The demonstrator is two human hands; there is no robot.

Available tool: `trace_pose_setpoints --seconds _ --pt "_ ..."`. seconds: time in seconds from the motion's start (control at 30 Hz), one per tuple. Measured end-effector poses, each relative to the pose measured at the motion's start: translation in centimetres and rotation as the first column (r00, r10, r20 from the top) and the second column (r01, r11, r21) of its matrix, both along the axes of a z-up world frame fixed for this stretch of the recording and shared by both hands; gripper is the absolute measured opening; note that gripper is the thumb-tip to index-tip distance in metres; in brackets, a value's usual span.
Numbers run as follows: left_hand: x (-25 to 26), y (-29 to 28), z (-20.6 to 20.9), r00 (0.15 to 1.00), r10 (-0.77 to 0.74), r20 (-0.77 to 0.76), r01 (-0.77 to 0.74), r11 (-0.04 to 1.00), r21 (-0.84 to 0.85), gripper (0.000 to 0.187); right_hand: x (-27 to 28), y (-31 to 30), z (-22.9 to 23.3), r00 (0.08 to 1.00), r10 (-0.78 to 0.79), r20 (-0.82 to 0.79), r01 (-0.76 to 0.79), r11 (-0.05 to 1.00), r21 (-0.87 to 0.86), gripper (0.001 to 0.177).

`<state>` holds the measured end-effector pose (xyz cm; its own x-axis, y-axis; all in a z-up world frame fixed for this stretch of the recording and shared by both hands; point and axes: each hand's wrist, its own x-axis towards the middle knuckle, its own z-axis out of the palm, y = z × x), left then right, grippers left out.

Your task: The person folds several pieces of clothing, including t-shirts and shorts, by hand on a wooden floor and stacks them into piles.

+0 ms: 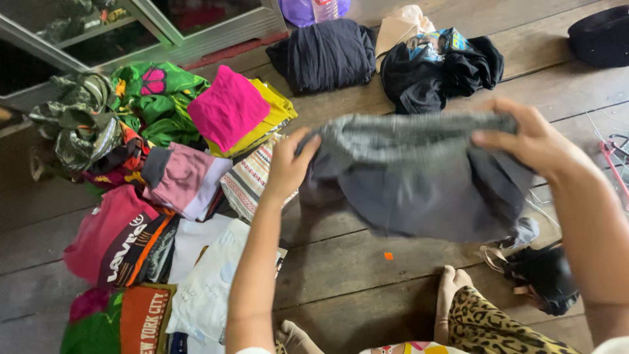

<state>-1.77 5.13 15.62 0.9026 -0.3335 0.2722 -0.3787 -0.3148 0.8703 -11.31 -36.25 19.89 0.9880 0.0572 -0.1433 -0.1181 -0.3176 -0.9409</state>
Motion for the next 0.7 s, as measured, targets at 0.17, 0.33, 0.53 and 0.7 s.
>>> trace_pose_setpoints --seconds 0.17,0.33,0.53,0.7 --pt "-2.9 -6.2 1.3 0.982 0.187 0.009 -0.185 0.978 -0.094 0.031 0.7 4.8 -1.6 0.952 -0.258 -0.167 0.300 0.896 0.327 0.026" --pt "-7.9 -9.2 3.8 0.989 0.020 0.149 0.007 0.984 -0.179 0.050 -2.0 11.6 -1.5 0.975 -0.064 0.214 0.004 0.963 0.269 0.037" --pt "-5.4 -8.2 2.9 0.994 -0.074 0.075 0.088 0.974 -0.209 0.058 -0.9 11.6 1.5 0.791 0.233 0.566 -0.200 0.972 -0.121 0.036" --pt "-2.7 -5.5 1.9 0.916 -0.398 -0.055 0.365 0.881 -0.301 0.052 4.9 8.4 -2.5 0.795 0.222 0.564 -0.227 0.972 -0.063 0.111"
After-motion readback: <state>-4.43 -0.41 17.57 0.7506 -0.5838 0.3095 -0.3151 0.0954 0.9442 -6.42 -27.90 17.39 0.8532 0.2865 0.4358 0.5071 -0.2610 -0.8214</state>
